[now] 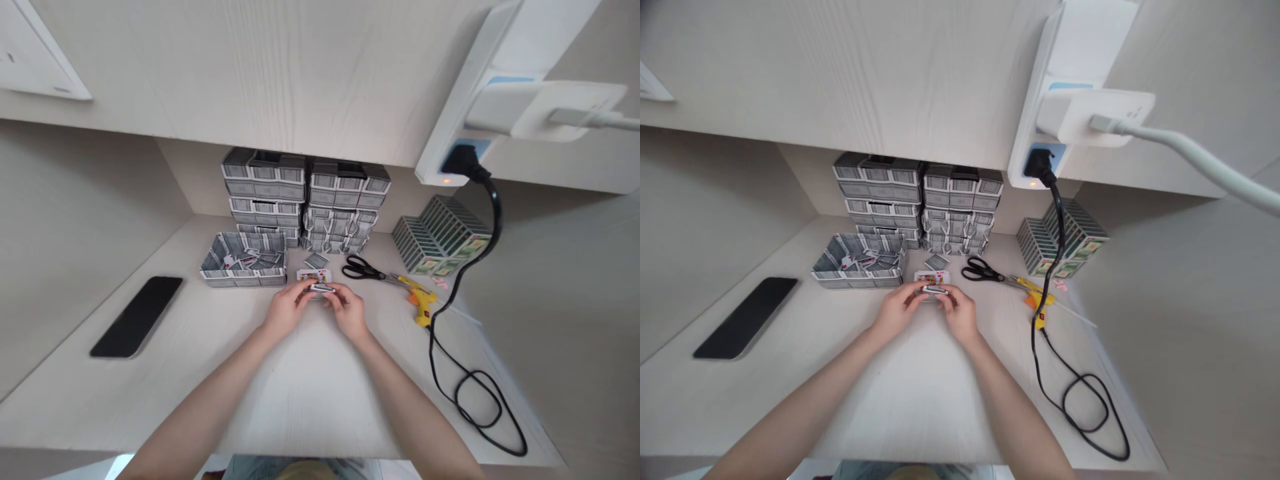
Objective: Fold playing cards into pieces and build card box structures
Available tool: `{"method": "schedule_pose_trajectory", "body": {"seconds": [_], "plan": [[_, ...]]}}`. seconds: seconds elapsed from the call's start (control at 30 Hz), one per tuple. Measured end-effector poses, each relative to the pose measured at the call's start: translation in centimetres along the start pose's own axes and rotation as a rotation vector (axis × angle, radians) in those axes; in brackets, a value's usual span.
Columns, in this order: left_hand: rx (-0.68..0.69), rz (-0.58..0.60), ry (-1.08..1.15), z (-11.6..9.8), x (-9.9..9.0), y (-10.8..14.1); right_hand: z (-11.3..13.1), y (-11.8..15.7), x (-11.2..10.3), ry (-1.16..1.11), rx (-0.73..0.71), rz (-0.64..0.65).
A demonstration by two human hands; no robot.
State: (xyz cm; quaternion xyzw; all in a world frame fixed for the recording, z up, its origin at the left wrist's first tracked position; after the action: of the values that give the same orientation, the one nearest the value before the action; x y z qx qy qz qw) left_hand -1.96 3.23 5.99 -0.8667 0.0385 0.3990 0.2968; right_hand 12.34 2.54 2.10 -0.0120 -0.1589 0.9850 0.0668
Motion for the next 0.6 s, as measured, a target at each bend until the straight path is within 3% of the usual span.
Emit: {"method": "schedule_pose_trajectory", "body": {"seconds": [0.6], "plan": [[-0.068, 0.037, 0.048, 0.8, 0.8, 0.2, -1.8, -0.2, -0.6, -0.108, 0.12, -0.042]]}}
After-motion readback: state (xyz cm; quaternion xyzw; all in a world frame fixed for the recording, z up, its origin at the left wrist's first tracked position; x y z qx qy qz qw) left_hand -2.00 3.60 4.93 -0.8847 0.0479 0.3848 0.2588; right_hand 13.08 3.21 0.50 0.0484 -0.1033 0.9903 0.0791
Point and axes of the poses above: each hand's wrist, its own y-axis away from the middle knuckle, its own x-axis out of the palm, z = x × y, the point moved 10 cm from there along -y, towards the middle knuckle, and after that the axes turned 12 degrees about -y, right-handed, at the moved point
